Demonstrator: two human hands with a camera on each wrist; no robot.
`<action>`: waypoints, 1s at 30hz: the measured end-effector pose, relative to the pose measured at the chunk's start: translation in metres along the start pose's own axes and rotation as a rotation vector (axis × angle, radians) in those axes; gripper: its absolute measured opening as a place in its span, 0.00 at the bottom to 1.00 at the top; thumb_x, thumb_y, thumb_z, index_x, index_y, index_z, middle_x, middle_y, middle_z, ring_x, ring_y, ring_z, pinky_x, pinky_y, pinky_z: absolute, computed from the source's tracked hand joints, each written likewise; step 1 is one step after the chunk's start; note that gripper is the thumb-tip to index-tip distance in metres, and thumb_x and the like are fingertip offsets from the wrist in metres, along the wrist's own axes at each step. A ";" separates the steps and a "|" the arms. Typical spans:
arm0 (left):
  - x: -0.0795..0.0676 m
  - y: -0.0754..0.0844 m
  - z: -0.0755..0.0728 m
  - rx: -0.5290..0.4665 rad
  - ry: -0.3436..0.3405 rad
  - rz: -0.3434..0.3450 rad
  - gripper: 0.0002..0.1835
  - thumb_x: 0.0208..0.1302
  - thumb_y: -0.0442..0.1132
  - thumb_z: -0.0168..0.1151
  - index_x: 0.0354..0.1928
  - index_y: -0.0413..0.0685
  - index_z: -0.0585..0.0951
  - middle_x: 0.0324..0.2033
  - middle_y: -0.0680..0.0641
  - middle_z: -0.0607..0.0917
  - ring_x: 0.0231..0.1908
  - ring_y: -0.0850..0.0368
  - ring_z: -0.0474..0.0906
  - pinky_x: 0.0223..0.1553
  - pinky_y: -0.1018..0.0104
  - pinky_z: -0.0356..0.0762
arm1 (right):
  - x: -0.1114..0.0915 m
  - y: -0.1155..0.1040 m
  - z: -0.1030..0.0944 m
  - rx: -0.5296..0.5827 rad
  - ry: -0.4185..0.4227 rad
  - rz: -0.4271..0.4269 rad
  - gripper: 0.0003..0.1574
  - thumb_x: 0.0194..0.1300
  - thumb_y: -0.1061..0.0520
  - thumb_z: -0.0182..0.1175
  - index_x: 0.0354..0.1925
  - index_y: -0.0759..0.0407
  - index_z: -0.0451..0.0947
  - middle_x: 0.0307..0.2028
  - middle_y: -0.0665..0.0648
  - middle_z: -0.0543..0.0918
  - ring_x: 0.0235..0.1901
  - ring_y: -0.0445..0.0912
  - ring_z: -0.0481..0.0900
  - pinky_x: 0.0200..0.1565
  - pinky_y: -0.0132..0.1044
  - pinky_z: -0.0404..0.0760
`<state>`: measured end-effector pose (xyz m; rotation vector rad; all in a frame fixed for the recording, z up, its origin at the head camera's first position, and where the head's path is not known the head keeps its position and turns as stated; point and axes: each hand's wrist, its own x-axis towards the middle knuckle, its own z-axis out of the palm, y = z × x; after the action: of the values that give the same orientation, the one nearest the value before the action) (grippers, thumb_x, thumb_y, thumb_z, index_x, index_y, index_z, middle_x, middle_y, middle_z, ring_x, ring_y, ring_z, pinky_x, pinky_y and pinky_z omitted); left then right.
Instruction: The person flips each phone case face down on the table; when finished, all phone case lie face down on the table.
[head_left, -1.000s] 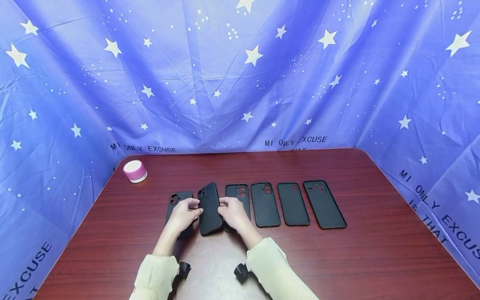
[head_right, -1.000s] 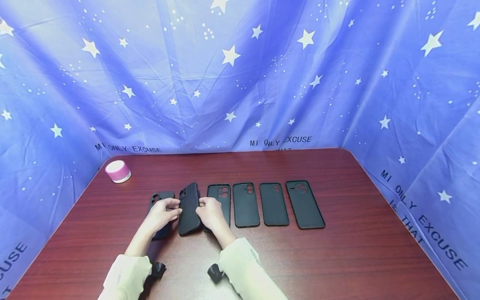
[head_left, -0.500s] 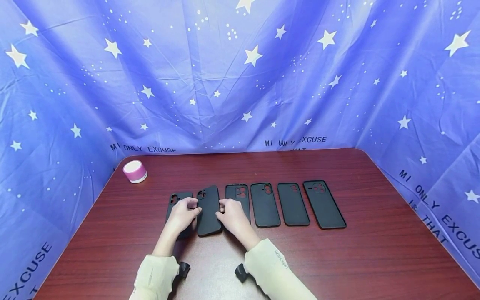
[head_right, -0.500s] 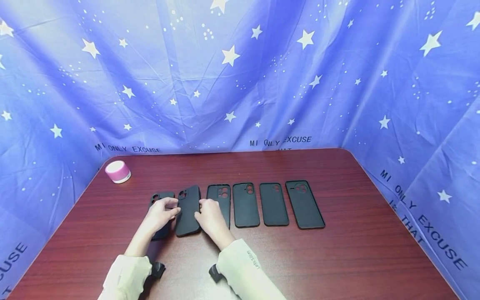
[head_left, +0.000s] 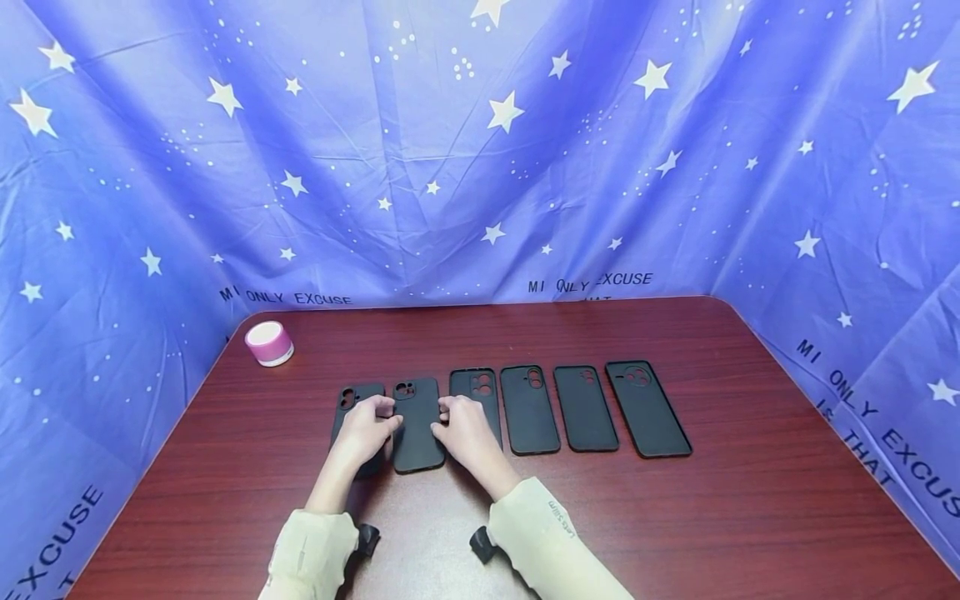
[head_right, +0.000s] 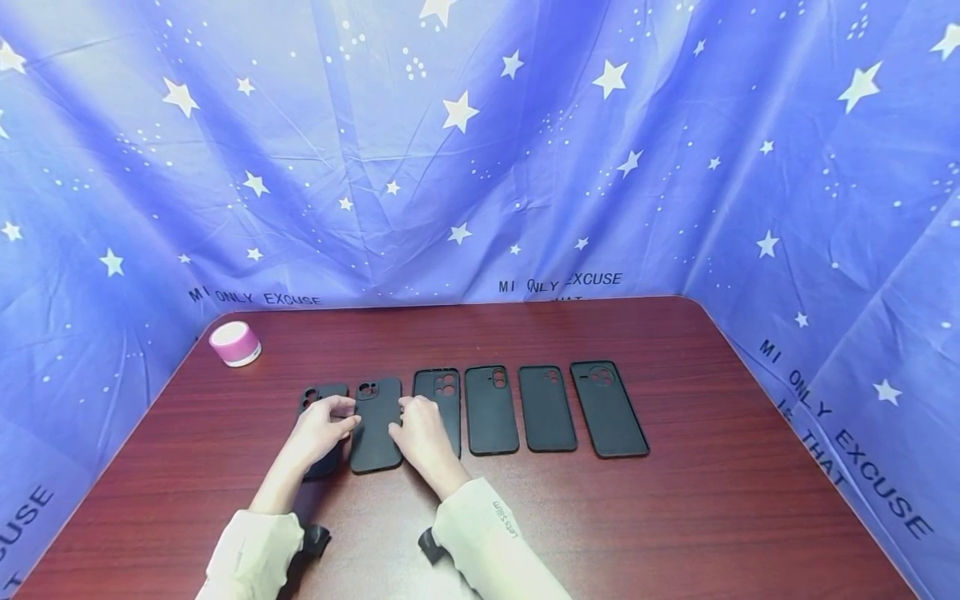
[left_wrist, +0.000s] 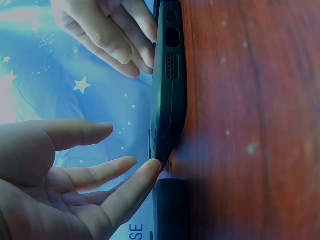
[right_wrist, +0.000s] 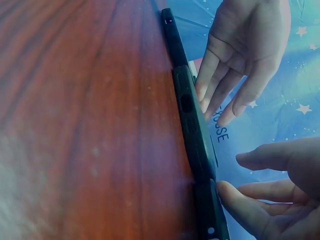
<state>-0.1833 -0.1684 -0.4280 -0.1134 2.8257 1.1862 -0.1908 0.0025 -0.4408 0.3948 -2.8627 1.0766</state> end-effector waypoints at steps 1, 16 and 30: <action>0.000 0.000 0.000 0.001 -0.003 -0.001 0.19 0.64 0.36 0.59 0.55 0.32 0.77 0.49 0.34 0.83 0.48 0.42 0.82 0.52 0.48 0.79 | 0.000 0.000 -0.001 0.010 -0.006 0.000 0.22 0.58 0.62 0.66 0.51 0.67 0.80 0.38 0.58 0.87 0.42 0.49 0.85 0.46 0.41 0.84; 0.004 0.011 0.011 -0.318 0.035 0.030 0.18 0.65 0.32 0.57 0.55 0.30 0.76 0.46 0.33 0.84 0.45 0.47 0.83 0.43 0.60 0.85 | 0.000 0.022 -0.029 0.168 -0.023 0.017 0.23 0.63 0.59 0.63 0.55 0.66 0.78 0.45 0.59 0.87 0.46 0.50 0.85 0.54 0.48 0.80; 0.012 0.044 0.048 -0.486 0.038 0.017 0.17 0.64 0.30 0.54 0.54 0.29 0.77 0.45 0.31 0.84 0.43 0.50 0.83 0.44 0.60 0.85 | -0.003 0.045 -0.049 0.173 0.041 0.096 0.24 0.63 0.58 0.63 0.57 0.64 0.77 0.47 0.59 0.87 0.49 0.51 0.84 0.58 0.50 0.77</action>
<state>-0.1975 -0.1041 -0.4318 -0.1390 2.5068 1.8651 -0.2009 0.0680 -0.4330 0.2420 -2.7871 1.3387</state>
